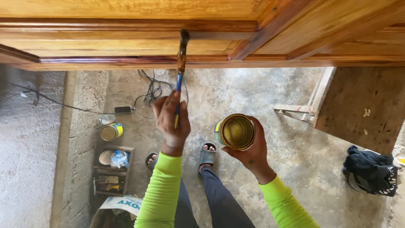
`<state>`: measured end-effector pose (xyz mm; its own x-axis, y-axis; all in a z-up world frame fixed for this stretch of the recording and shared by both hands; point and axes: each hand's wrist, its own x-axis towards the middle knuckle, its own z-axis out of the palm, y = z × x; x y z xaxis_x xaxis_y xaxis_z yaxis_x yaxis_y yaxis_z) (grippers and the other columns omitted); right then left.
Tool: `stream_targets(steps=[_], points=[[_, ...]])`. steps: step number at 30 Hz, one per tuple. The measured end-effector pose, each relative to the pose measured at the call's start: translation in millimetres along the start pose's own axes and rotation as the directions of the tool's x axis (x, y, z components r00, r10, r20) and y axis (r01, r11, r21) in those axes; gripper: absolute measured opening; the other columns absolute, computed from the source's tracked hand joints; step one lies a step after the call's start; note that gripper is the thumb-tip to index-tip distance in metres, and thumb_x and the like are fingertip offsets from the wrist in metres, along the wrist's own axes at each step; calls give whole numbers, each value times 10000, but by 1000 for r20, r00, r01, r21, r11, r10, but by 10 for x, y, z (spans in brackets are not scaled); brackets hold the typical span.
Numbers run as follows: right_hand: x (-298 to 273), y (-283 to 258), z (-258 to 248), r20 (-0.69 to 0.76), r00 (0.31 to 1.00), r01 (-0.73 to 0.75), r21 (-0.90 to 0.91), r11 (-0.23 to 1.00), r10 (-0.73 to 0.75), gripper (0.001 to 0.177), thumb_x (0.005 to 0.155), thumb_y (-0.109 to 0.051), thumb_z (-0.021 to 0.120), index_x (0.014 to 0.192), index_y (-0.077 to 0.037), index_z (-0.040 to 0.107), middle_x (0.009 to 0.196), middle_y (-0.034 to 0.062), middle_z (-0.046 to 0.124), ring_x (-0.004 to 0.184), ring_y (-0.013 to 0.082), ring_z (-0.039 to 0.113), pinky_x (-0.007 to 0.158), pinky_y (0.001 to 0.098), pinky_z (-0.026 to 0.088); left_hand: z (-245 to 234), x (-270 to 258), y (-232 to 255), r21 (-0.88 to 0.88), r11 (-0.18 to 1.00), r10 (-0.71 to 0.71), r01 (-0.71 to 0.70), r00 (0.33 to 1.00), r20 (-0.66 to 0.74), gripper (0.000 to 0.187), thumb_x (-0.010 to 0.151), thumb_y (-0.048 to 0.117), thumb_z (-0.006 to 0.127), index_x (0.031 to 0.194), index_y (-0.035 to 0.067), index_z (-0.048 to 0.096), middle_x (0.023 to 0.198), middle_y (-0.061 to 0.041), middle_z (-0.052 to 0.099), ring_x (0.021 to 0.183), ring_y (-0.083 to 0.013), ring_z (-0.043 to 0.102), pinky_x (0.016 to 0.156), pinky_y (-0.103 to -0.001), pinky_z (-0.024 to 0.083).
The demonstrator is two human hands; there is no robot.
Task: Applying stain or varnish to a wooden cabinet door using a paintbrush.
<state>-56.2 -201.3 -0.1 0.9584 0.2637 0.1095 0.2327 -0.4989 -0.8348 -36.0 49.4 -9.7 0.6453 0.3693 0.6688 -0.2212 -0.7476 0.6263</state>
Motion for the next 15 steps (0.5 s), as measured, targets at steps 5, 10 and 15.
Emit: stream_targets(steps=[5, 10, 15], points=[[-136, -86, 120, 8, 999, -48, 160, 986, 48, 1092, 635, -210, 981, 1502, -13, 346, 1405, 153, 561, 1303, 275, 597, 1093, 395, 506, 270, -7, 196, -49, 969, 244, -240, 966, 86, 269, 995, 66, 729, 1259, 82, 677, 1248, -111, 744, 1057, -201, 661, 868, -338, 523], [-326, -81, 196, 6, 1000, -26, 160, 987, 25, 1104, 638, -207, 971, 1512, -11, 326, 1407, 153, 553, 1303, 270, 594, 1096, 392, 504, 375, 193, 278, -33, 933, 353, -359, 894, 277, 326, 945, 100, 716, 1256, 193, 745, 1226, -80, 741, 1023, -213, 635, 891, -360, 554], [-447, -163, 282, -38, 999, -35, 28, 999, 36, 1137, 615, -210, 976, 1516, -4, 315, 1421, 173, 544, 1301, 285, 586, 1088, 391, 493, 287, 114, -14, 107, 940, 307, -325, 939, 155, 301, 1004, 138, 717, 1296, 210, 712, 1260, -76, 735, 1027, -192, 628, 824, -322, 518]])
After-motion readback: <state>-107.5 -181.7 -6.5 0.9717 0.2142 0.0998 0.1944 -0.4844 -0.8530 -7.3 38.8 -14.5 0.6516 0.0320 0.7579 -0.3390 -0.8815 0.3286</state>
